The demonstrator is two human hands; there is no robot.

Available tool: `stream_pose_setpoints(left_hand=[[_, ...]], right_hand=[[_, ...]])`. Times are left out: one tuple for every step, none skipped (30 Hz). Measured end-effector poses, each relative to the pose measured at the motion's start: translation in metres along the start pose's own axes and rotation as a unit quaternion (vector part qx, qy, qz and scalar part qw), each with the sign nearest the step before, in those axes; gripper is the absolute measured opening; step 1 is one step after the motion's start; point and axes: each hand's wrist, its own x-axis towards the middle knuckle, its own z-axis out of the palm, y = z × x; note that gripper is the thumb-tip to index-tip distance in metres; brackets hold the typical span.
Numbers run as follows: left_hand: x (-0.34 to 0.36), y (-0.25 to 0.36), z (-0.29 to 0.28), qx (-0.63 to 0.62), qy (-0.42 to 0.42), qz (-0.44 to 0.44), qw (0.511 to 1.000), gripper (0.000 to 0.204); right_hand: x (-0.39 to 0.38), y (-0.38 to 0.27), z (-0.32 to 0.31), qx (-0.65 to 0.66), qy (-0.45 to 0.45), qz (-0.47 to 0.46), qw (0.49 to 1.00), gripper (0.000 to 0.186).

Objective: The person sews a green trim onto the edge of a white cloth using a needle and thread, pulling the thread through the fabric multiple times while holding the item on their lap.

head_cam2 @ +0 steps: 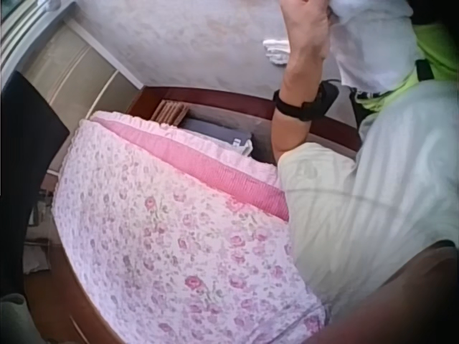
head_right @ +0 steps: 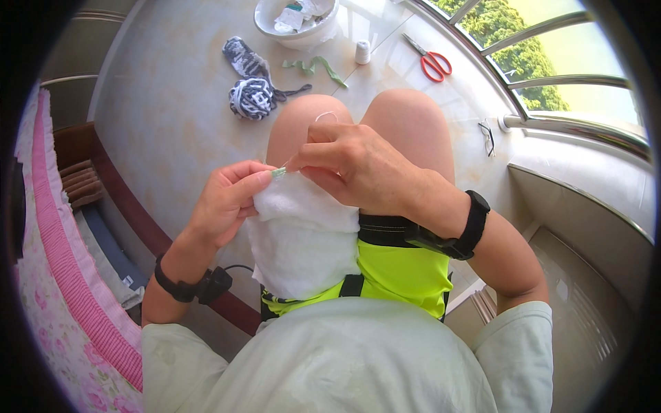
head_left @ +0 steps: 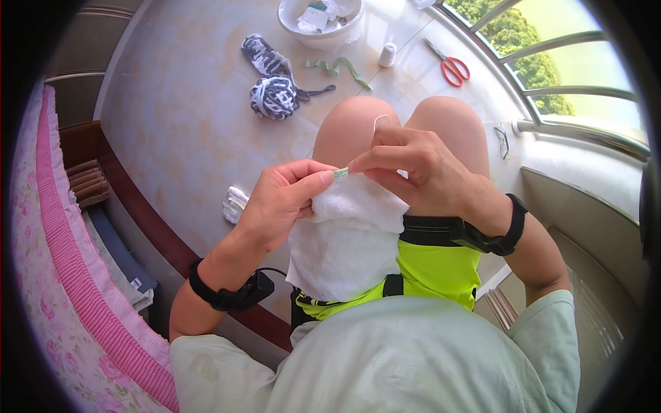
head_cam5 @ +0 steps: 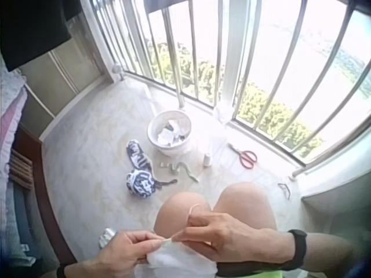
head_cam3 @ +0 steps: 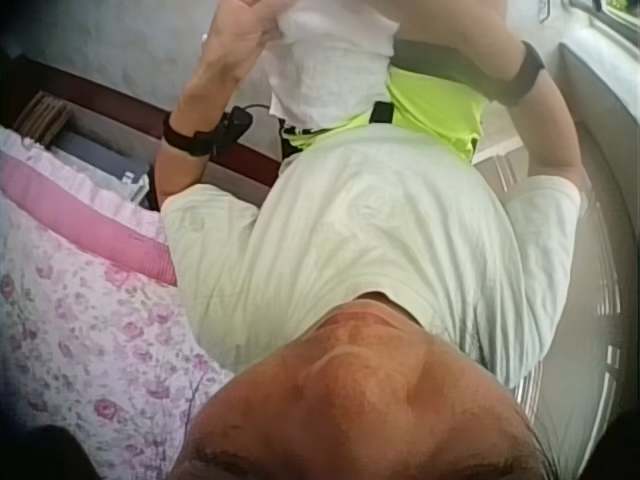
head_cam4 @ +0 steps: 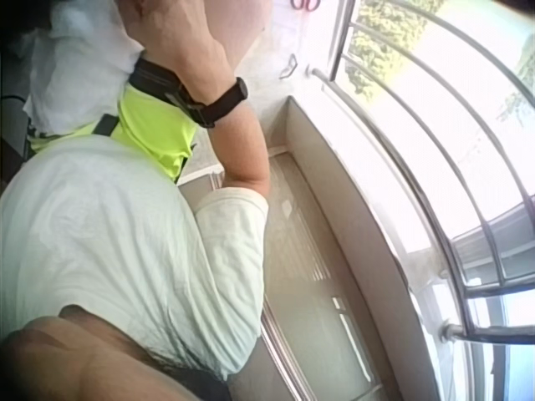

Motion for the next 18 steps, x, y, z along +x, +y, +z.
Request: stream_pose_setpoints(left_hand=[[-0.0004,0.0005,0.0014,0.001,0.003,0.002,1.000,0.020],[-0.0006,0.0007,0.0022,0.002,0.006,0.005,1.000,0.020],[-0.0003,0.0003,0.0013,0.002,0.006,0.005,1.000,0.020],[0.0002,-0.0008,-0.0003,0.006,0.005,0.005,1.000,0.020],[0.0004,-0.0012,-0.0012,0.009,0.004,0.005,1.000,0.020],[0.0006,-0.0012,-0.0009,0.009,0.004,0.005,1.000,0.020],[0.0006,-0.0011,-0.0004,0.013,0.008,0.005,1.000,0.020],[0.0006,-0.0008,0.0000,0.017,0.012,0.005,1.000,0.019],[0.0004,-0.0005,0.0004,0.017,0.011,0.005,1.000,0.019],[0.0001,0.0000,0.0007,0.015,0.009,0.006,1.000,0.019],[-0.0001,0.0004,0.0011,0.014,0.007,0.007,1.000,0.019],[-0.0001,0.0005,0.0018,0.014,0.007,0.007,1.000,0.019],[-0.0001,0.0003,0.0028,0.013,0.012,0.006,1.000,0.019],[0.0000,0.0002,0.0034,0.011,0.016,0.006,1.000,0.019],[0.0000,-0.0005,0.0028,0.012,0.017,0.006,1.000,0.019],[0.0003,-0.0018,0.0015,0.014,0.016,0.008,1.000,0.019],[0.0002,-0.0024,0.0009,0.016,0.015,0.011,1.000,0.018],[-0.0002,-0.0017,0.0018,0.016,0.015,0.011,1.000,0.018]], right_hand=[[-0.0002,0.0004,0.0004,0.000,0.000,0.000,1.000,0.020],[-0.0008,0.0012,0.0013,0.006,0.003,0.000,1.000,0.020],[-0.0007,0.0017,0.0016,0.012,0.007,-0.001,1.000,0.021],[-0.0003,0.0015,0.0017,0.011,0.007,-0.001,1.000,0.021],[0.0003,0.0011,0.0019,0.011,0.007,-0.003,1.000,0.021],[0.0006,0.0010,0.0021,0.011,0.006,-0.004,1.000,0.021],[0.0008,0.0008,0.0022,0.011,0.006,-0.004,1.000,0.021],[0.0010,0.0006,0.0021,0.010,0.005,-0.002,1.000,0.021],[0.0010,0.0005,0.0020,0.008,0.004,-0.001,1.000,0.021],[0.0009,0.0010,0.0023,0.008,0.004,-0.001,1.000,0.021],[0.0006,0.0019,0.0029,0.009,0.006,-0.005,1.000,0.021],[0.0002,0.0028,0.0034,0.009,0.008,-0.008,1.000,0.021],[0.0000,0.0032,0.0038,0.009,0.008,-0.008,1.000,0.021],[0.0000,0.0034,0.0042,0.006,0.007,-0.008,1.000,0.020],[0.0003,0.0033,0.0047,0.003,0.005,-0.009,1.000,0.019],[0.0010,0.0030,0.0052,0.003,0.006,-0.009,1.000,0.019],[0.0020,0.0026,0.0057,-0.006,0.005,-0.012,1.000,0.018],[0.0024,0.0024,0.0062,-0.016,0.004,-0.014,1.000,0.017]])
